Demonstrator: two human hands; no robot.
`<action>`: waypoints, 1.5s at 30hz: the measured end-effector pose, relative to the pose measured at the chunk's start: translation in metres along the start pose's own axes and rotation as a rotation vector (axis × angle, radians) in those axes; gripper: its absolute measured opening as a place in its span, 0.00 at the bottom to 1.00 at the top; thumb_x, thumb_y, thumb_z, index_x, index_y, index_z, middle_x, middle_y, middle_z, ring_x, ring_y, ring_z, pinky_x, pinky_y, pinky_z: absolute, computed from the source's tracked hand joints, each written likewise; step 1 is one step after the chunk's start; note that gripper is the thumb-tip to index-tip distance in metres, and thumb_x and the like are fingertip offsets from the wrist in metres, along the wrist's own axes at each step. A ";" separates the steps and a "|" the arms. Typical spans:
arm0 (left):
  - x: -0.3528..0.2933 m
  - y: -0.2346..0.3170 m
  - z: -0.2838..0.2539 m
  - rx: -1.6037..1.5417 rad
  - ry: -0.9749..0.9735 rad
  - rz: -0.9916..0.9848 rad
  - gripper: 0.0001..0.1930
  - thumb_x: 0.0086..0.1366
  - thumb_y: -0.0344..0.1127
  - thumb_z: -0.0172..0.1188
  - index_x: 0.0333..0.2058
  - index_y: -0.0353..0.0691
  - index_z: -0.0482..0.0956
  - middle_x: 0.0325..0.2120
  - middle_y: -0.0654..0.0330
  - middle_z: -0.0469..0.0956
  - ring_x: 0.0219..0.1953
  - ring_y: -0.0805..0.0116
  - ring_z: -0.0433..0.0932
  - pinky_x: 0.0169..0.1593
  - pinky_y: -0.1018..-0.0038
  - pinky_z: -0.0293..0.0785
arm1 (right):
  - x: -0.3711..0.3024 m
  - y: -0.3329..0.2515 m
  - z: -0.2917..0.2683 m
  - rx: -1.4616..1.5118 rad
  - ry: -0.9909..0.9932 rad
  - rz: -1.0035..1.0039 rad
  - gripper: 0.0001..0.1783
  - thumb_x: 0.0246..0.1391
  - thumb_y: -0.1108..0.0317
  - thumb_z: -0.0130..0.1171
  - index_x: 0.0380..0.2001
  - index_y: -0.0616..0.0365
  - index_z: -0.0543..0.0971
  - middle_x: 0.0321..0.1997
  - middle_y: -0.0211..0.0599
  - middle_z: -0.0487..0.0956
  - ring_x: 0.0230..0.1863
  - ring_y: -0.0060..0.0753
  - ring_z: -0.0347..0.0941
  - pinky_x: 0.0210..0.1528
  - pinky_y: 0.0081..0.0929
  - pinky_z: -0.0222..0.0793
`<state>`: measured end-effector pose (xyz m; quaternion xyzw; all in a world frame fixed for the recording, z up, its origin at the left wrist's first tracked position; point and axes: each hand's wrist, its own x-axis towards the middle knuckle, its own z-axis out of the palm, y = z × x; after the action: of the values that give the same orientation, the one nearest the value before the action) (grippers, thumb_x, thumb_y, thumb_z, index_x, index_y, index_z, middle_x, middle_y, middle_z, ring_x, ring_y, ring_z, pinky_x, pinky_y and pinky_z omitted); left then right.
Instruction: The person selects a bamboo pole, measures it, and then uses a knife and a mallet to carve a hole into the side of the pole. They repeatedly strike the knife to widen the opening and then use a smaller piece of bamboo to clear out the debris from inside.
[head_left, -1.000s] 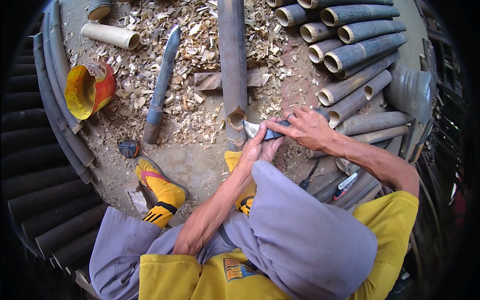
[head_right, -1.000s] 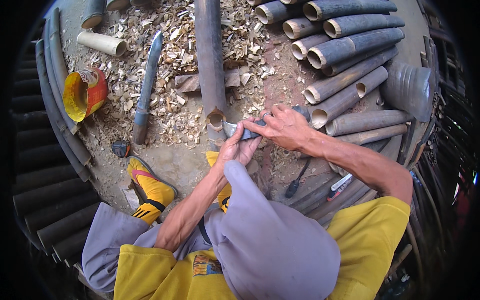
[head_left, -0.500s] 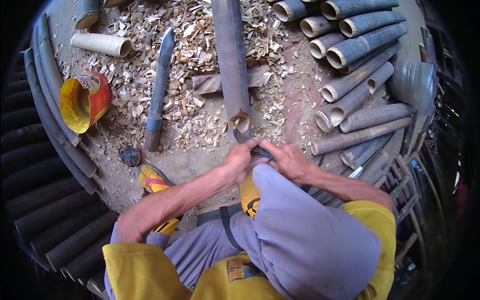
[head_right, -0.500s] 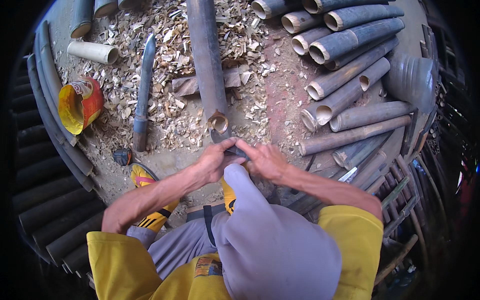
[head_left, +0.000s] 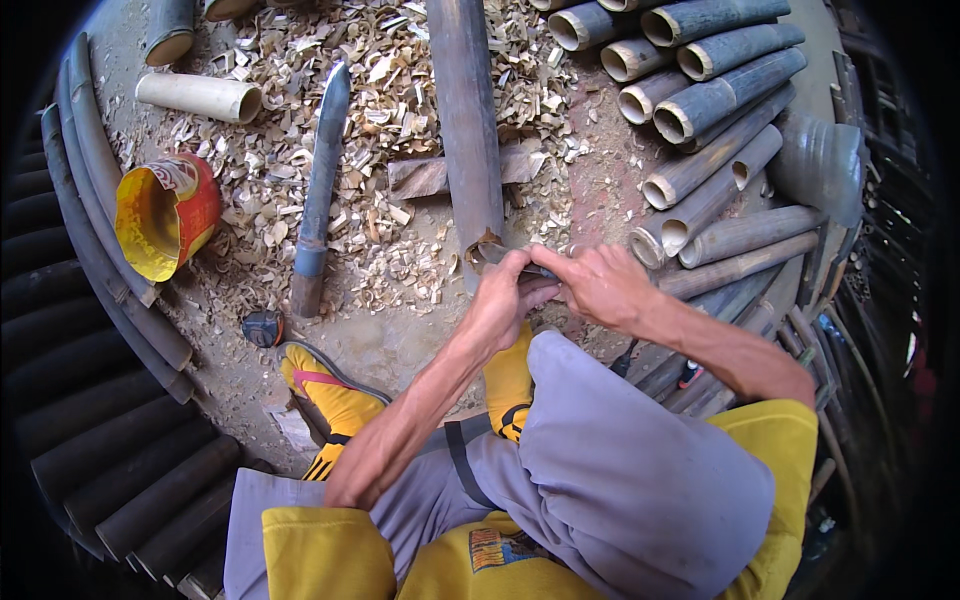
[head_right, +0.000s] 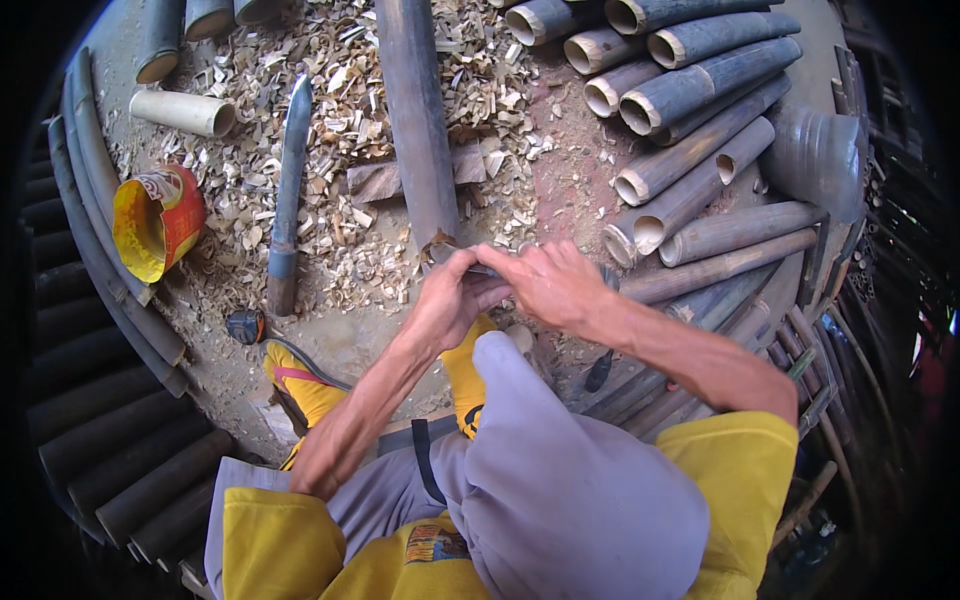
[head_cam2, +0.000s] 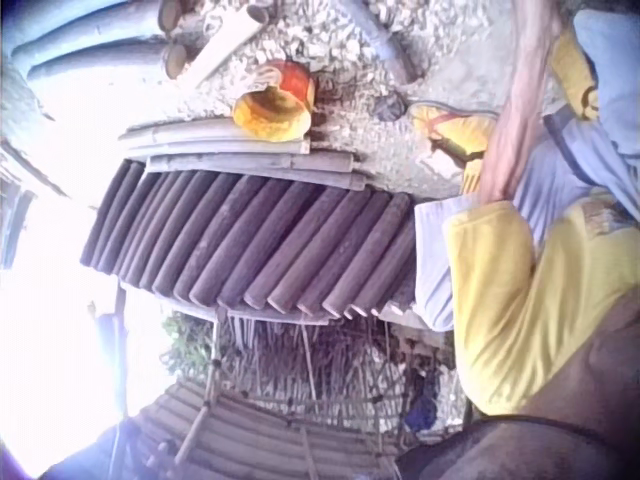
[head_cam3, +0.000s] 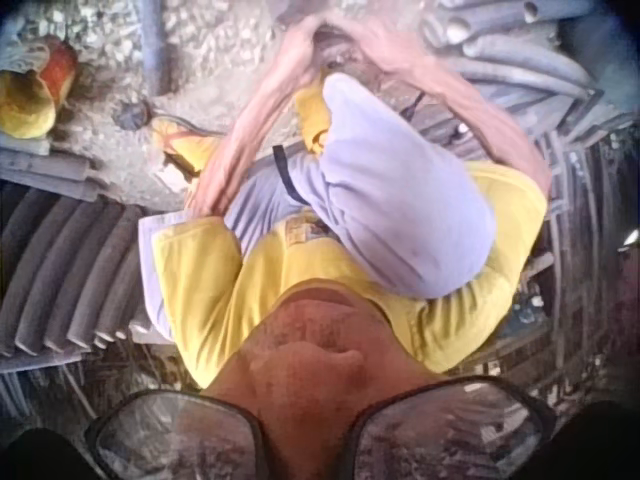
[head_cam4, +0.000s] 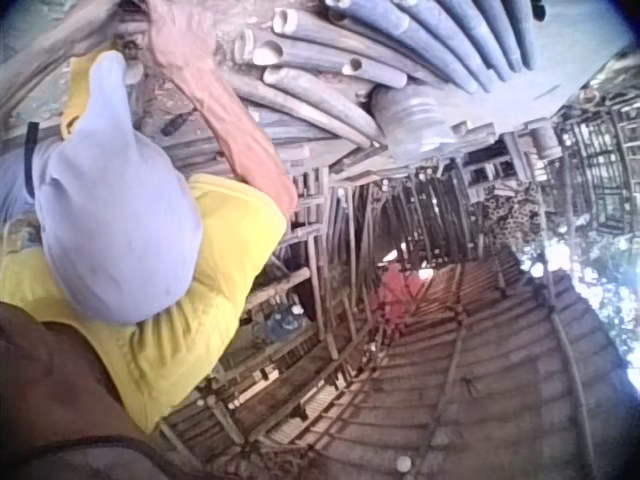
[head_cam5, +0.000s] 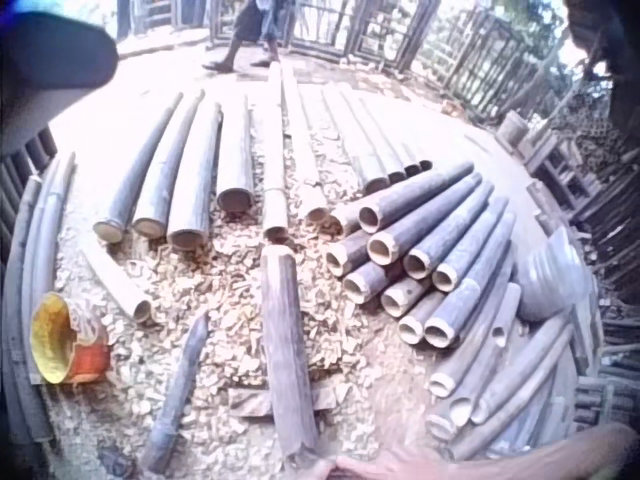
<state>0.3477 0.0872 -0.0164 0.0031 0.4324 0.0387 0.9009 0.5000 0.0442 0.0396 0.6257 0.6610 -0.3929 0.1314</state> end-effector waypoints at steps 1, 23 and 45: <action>-0.001 -0.007 -0.003 -0.133 -0.047 0.055 0.17 0.70 0.41 0.45 0.47 0.32 0.72 0.47 0.50 0.73 0.50 0.58 0.74 0.58 0.62 0.69 | 0.003 0.002 -0.010 -0.127 -0.006 -0.087 0.26 0.50 0.68 0.55 0.54 0.46 0.65 0.26 0.46 0.80 0.29 0.48 0.79 0.26 0.42 0.72; -0.012 0.001 0.003 0.311 0.287 -0.333 0.18 0.71 0.40 0.39 0.43 0.30 0.71 0.39 0.46 0.78 0.38 0.57 0.80 0.43 0.66 0.80 | 0.001 0.004 0.061 0.643 -0.176 0.046 0.20 0.51 0.70 0.56 0.46 0.53 0.63 0.21 0.49 0.77 0.19 0.47 0.76 0.25 0.46 0.74; 0.008 -0.028 -0.003 -0.696 -0.203 0.294 0.29 0.68 0.51 0.49 0.60 0.38 0.60 0.59 0.52 0.64 0.63 0.62 0.60 0.65 0.48 0.55 | 0.084 -0.015 -0.053 -0.547 -0.129 -0.442 0.06 0.46 0.65 0.58 0.28 0.53 0.76 0.21 0.34 0.80 0.25 0.39 0.79 0.25 0.36 0.73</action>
<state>0.3522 0.0599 -0.0254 -0.2367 0.2968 0.3114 0.8712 0.4872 0.1427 0.0237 0.3830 0.8515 -0.2590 0.2475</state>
